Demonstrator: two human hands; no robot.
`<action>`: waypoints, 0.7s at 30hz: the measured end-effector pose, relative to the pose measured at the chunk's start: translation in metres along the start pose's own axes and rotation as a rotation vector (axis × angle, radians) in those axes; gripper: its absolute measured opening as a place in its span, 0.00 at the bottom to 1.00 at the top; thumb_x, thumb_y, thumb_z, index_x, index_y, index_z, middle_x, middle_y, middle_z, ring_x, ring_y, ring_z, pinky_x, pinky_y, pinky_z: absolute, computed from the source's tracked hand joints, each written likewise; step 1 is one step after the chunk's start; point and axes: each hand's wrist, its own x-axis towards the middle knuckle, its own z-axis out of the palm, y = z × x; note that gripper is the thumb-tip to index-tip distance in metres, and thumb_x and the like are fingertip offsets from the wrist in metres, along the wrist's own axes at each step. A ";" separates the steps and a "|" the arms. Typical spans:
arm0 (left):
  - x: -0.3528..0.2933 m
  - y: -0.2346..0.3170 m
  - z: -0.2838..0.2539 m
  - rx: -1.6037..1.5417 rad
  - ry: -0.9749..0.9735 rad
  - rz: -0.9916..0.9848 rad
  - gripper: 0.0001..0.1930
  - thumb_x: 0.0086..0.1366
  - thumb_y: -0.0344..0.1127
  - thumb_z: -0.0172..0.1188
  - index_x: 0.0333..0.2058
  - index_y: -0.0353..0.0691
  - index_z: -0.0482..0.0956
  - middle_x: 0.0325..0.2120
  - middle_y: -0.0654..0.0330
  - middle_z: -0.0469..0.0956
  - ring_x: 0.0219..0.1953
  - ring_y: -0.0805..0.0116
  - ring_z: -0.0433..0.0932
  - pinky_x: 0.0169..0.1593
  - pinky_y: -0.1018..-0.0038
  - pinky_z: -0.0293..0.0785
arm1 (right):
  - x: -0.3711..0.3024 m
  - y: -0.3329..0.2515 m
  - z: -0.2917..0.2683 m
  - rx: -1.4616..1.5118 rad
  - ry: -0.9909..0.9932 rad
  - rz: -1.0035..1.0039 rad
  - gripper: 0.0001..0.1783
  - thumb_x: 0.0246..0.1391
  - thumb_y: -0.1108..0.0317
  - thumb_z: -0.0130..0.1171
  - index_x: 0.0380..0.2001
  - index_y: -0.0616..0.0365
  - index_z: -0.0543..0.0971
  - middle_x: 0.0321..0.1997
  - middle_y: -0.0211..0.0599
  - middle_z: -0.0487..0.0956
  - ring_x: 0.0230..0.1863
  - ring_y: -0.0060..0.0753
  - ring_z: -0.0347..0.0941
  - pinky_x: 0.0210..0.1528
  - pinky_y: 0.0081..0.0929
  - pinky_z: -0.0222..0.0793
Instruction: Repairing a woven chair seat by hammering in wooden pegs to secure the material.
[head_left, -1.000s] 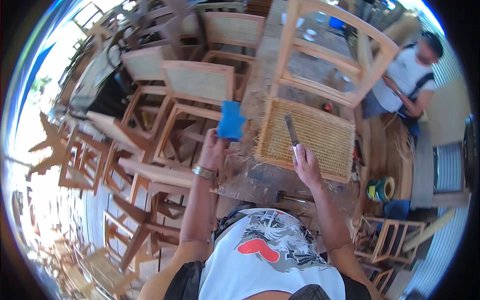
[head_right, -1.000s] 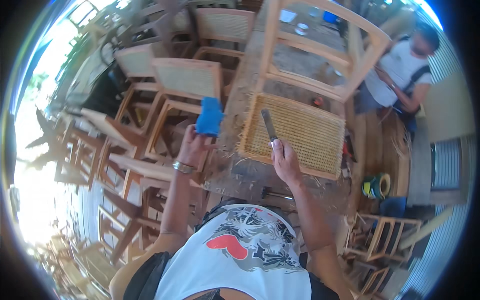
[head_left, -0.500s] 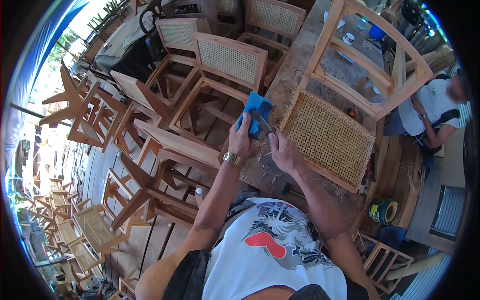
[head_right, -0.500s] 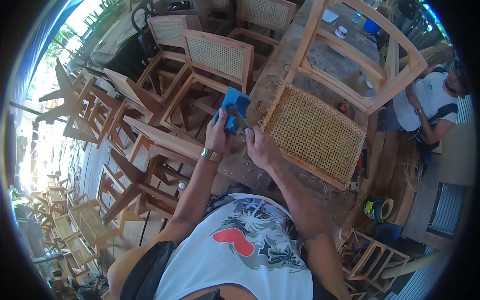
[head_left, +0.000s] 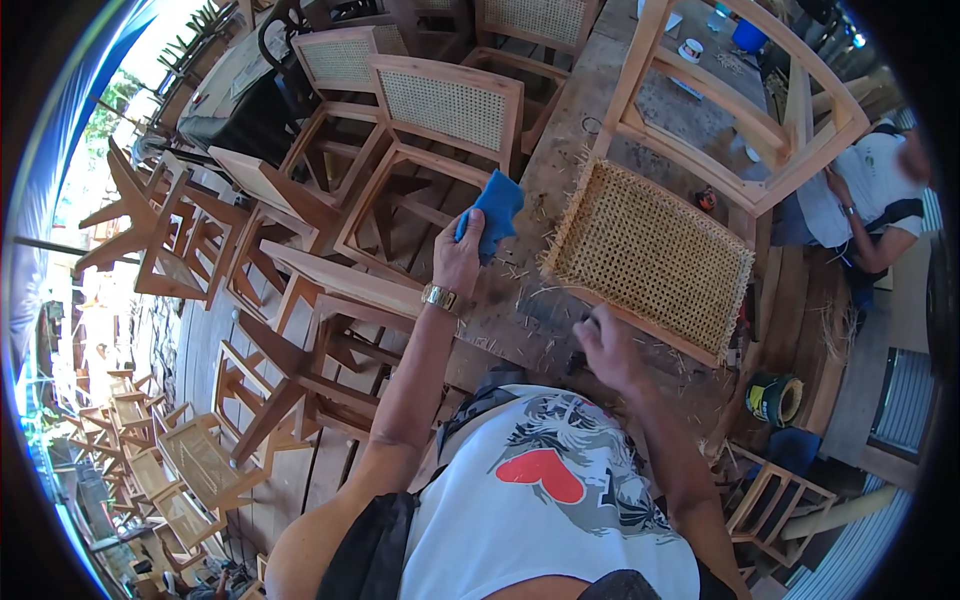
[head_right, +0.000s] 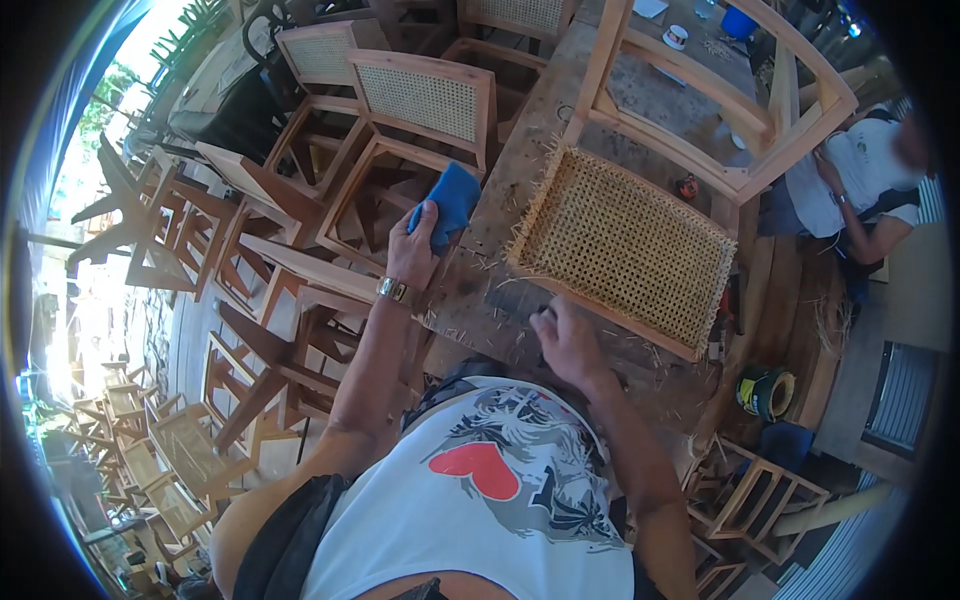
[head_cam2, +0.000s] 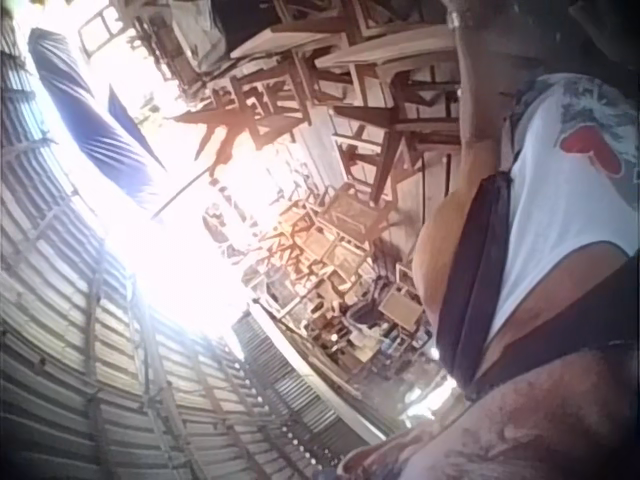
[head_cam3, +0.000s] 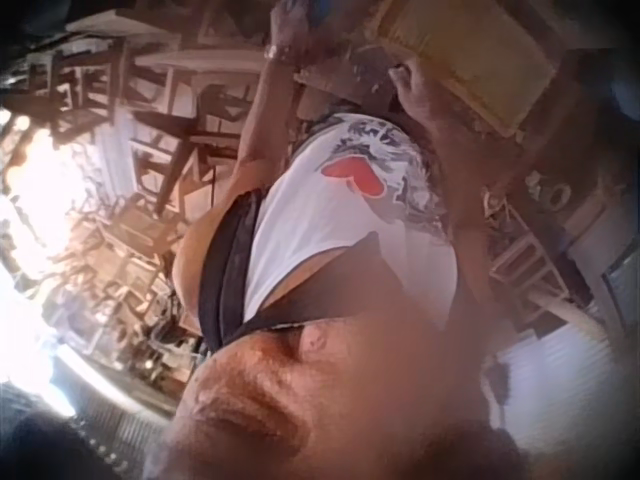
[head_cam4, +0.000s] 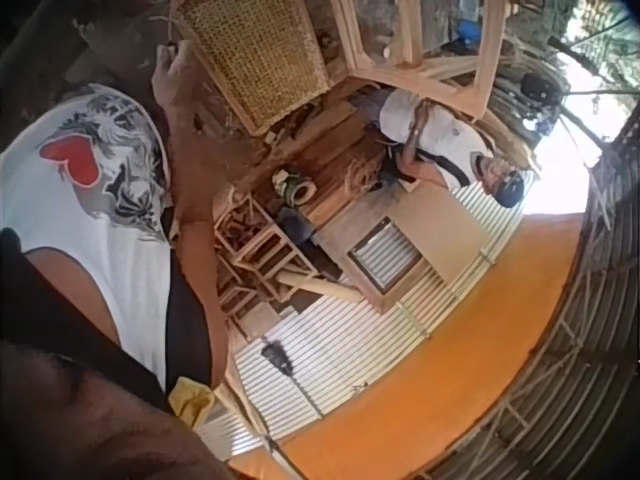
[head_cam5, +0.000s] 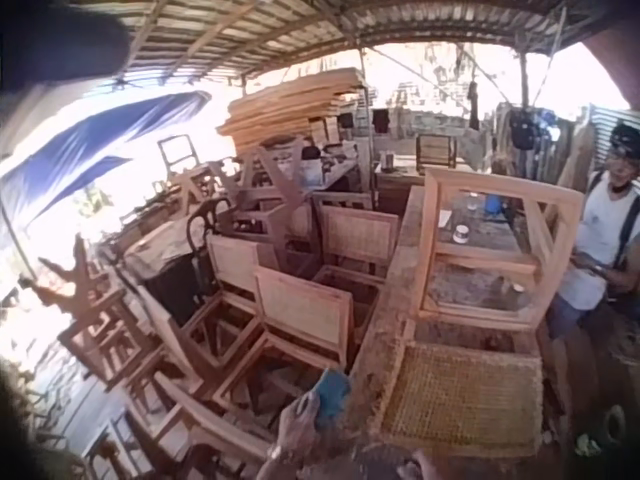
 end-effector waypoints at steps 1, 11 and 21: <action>-0.008 0.009 0.006 0.037 -0.020 -0.038 0.23 0.68 0.50 0.57 0.47 0.34 0.77 0.28 0.65 0.78 0.25 0.80 0.74 0.27 0.83 0.70 | 0.005 -0.005 -0.002 0.001 0.012 0.011 0.13 0.65 0.61 0.48 0.33 0.60 0.71 0.24 0.43 0.74 0.26 0.45 0.73 0.30 0.38 0.67; -0.055 0.017 0.028 -0.280 -0.145 -0.076 0.24 0.69 0.46 0.55 0.56 0.34 0.71 0.41 0.58 0.77 0.36 0.73 0.79 0.36 0.78 0.78 | 0.072 -0.034 0.002 -0.111 0.173 -0.357 0.09 0.60 0.66 0.56 0.40 0.60 0.75 0.29 0.44 0.76 0.28 0.46 0.76 0.29 0.36 0.71; -0.068 0.006 0.004 -0.208 -0.167 -0.146 0.20 0.70 0.39 0.55 0.54 0.32 0.71 0.44 0.55 0.77 0.42 0.69 0.79 0.44 0.75 0.79 | 0.096 0.012 -0.012 -0.391 0.056 -0.381 0.14 0.62 0.59 0.52 0.39 0.58 0.76 0.30 0.44 0.77 0.27 0.46 0.77 0.25 0.38 0.73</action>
